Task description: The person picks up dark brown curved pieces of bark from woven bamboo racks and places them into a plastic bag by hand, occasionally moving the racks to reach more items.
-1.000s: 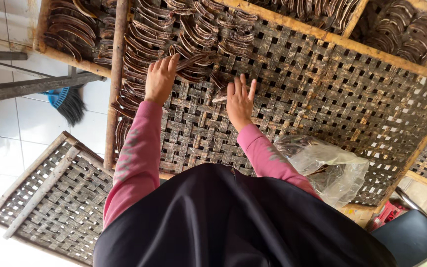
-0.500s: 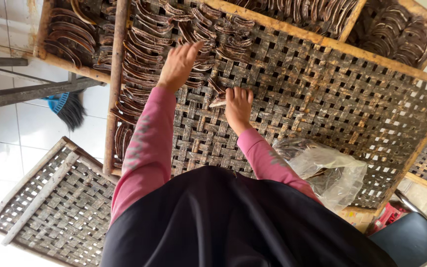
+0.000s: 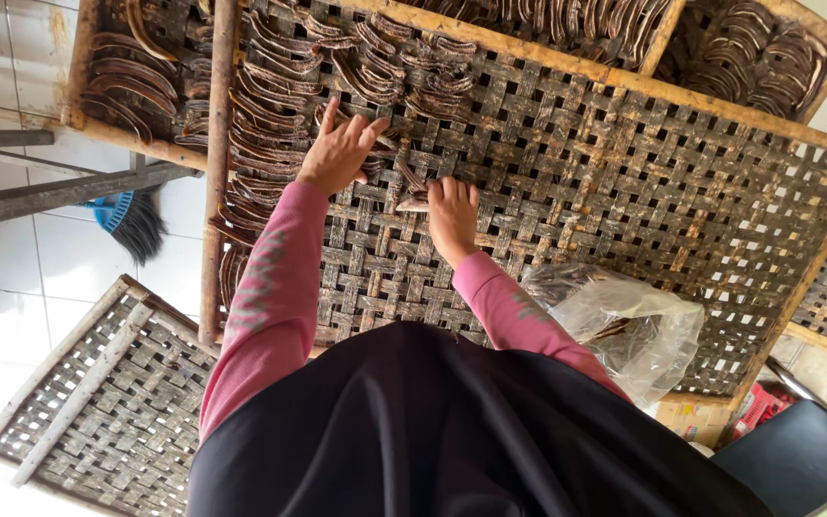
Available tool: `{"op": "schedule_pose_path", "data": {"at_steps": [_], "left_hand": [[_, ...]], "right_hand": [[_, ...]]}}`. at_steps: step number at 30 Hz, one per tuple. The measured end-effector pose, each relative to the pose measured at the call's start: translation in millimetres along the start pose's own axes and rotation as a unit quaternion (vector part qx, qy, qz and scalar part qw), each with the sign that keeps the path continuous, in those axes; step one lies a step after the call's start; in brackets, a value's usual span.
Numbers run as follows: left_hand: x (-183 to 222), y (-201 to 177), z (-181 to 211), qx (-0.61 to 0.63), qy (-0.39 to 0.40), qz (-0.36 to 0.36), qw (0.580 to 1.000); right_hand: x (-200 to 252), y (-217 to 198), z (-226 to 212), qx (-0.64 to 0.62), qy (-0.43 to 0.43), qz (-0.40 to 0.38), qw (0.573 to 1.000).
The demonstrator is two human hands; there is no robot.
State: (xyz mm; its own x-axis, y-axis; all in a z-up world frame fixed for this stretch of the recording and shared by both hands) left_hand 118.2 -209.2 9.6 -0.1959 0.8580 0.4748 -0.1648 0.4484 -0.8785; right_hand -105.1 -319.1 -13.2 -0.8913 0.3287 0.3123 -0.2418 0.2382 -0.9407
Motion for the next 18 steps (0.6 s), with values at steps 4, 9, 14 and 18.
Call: {"op": "schedule_pose_path", "data": {"at_steps": [4, 9, 14, 18], "left_hand": [[1, 16, 7, 0.057, -0.016, 0.015, 0.998], [1, 25, 4, 0.007, -0.043, 0.066, 0.997], [7, 39, 4, 0.011, 0.006, 0.139, 0.990], [10, 51, 18, -0.113, -0.019, 0.162, 0.980]], "right_hand": [[12, 7, 1, 0.015, -0.003, 0.031, 0.999], [30, -9, -10, -0.054, -0.023, 0.077, 0.995], [79, -42, -19, -0.451, 0.110, 0.007, 0.886], [136, -86, -19, -0.588, 0.085, 0.023, 0.804]]}}
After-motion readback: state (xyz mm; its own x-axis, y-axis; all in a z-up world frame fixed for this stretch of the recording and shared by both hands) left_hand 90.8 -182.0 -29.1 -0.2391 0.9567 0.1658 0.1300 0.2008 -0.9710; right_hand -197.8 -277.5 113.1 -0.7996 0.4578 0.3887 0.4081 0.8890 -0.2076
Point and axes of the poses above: each hand's wrist, its own x-axis away from the middle knuckle, its own y-axis out of the palm, z = x × y, the point moved 3 cm from there along -x, towards the middle knuckle, and after that the axes turned 15 degrees about -z, right-handed, at the moved point
